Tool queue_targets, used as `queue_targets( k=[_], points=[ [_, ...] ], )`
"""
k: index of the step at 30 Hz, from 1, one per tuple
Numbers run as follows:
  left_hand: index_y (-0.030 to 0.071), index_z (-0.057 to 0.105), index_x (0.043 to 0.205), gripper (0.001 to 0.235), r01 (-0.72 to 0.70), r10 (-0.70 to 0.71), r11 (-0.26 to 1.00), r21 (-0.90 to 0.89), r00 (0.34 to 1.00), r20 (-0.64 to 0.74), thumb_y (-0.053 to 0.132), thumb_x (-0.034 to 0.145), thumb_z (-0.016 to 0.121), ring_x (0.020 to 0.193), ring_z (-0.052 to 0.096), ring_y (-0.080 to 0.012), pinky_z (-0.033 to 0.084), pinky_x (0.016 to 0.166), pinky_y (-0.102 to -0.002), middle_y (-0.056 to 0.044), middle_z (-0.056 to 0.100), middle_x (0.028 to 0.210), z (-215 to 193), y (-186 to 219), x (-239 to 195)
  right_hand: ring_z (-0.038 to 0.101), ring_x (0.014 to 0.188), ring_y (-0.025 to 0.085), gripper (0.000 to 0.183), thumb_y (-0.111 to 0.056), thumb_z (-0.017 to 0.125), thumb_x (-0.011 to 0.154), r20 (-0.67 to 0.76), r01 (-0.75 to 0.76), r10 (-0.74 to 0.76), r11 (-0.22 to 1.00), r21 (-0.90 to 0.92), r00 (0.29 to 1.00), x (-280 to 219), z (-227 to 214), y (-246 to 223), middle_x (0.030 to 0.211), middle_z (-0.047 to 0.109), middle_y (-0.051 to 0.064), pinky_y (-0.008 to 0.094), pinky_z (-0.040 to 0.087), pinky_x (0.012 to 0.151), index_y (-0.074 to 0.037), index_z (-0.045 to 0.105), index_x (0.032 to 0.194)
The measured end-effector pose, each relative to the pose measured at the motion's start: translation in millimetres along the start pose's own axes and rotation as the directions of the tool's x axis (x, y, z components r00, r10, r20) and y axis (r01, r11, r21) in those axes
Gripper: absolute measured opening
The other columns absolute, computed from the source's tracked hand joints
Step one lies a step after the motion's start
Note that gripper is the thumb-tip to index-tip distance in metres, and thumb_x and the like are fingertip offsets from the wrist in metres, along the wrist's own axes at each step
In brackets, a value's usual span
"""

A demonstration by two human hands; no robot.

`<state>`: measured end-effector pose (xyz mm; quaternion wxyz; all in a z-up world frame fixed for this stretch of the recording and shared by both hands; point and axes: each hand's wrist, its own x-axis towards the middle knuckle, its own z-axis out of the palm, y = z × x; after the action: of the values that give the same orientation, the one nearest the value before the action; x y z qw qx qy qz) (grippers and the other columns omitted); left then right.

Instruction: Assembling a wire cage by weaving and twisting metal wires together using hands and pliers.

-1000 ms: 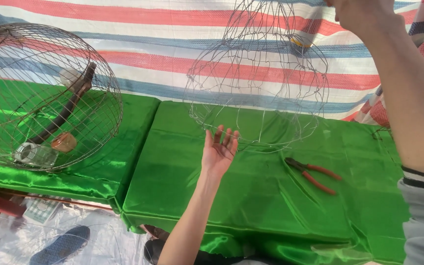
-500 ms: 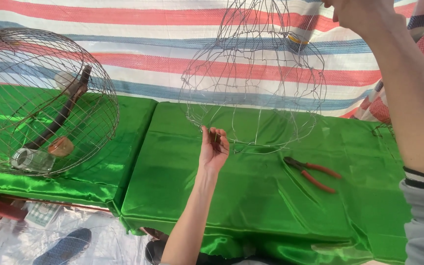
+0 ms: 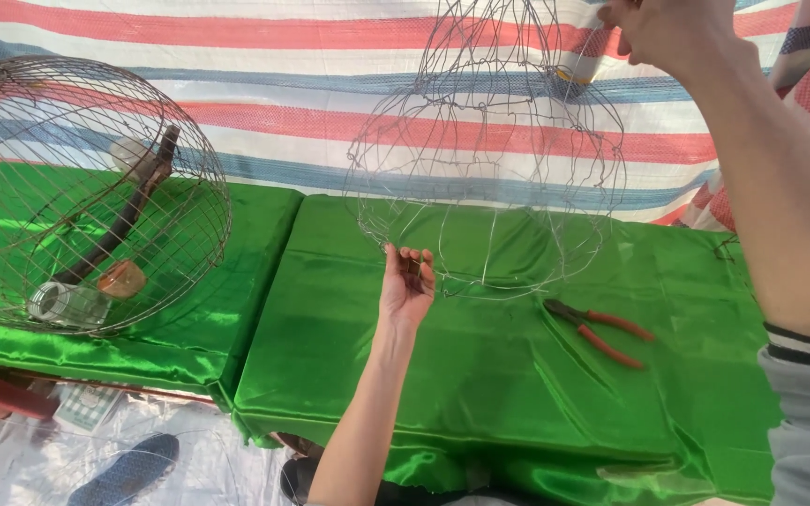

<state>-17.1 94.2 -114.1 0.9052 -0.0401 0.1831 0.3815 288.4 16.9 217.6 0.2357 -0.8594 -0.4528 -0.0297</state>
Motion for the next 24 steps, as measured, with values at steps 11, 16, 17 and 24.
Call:
queue_targets(
  k=[11, 16, 17, 24],
  points=[
    [0.013, 0.071, 0.088, 0.032, 0.025, -0.025, 0.999, 0.029, 1.0, -0.014, 0.044, 0.096, 0.069, 0.075, 0.07, -0.0169, 0.06, 0.057, -0.023, -0.003, 0.072, 0.08, -8.4, -7.1, -11.3, 0.076, 0.077, 0.014, 0.017, -0.019, 0.076, 0.106, -0.009, 0.119, -0.159, 0.702, 0.702, 0.987, -6.7, 13.6, 2.9, 0.091, 0.071, 0.005, 0.026, 0.07, 0.072, -0.008, 0.064, 0.11],
    [0.016, 0.072, 0.095, 0.034, 0.048, -0.048, 0.998, 0.033, 0.999, -0.022, 0.047, 0.101, 0.061, 0.063, 0.059, -0.0096, 0.052, 0.049, -0.019, 0.002, 0.064, 0.074, -27.2, -2.7, -3.5, 0.076, 0.087, 0.016, 0.012, -0.007, 0.067, 0.108, 0.049, 0.162, -0.266, 0.713, 0.682, 0.963, -33.5, 12.3, -25.5, 0.093, 0.071, 0.013, 0.023, 0.069, 0.081, 0.0, 0.066, 0.116],
    [0.017, 0.072, 0.098, 0.032, 0.059, -0.058, 0.998, 0.017, 0.998, -0.034, 0.047, 0.1, 0.062, 0.063, 0.055, -0.009, 0.048, 0.048, -0.019, 0.003, 0.061, 0.074, -31.6, -1.9, 0.4, 0.074, 0.087, 0.014, 0.012, -0.01, 0.067, 0.108, 0.008, 0.212, -0.287, 0.726, 0.654, 0.958, -35.4, 15.9, -29.6, 0.097, 0.071, 0.011, 0.023, 0.068, 0.076, -0.001, 0.067, 0.116],
    [0.018, 0.065, 0.086, 0.034, 0.059, -0.058, 0.998, 0.017, 0.998, -0.024, 0.048, 0.101, 0.061, 0.06, 0.048, -0.008, 0.039, 0.045, -0.018, 0.005, 0.056, 0.071, -50.7, 3.5, 3.4, 0.075, 0.078, 0.014, 0.027, -0.022, 0.046, 0.115, 0.038, 0.222, -0.324, 0.723, 0.654, 0.945, -53.3, 37.1, -54.4, 0.104, 0.073, 0.01, 0.022, 0.065, 0.061, -0.004, 0.065, 0.108]
  ],
)
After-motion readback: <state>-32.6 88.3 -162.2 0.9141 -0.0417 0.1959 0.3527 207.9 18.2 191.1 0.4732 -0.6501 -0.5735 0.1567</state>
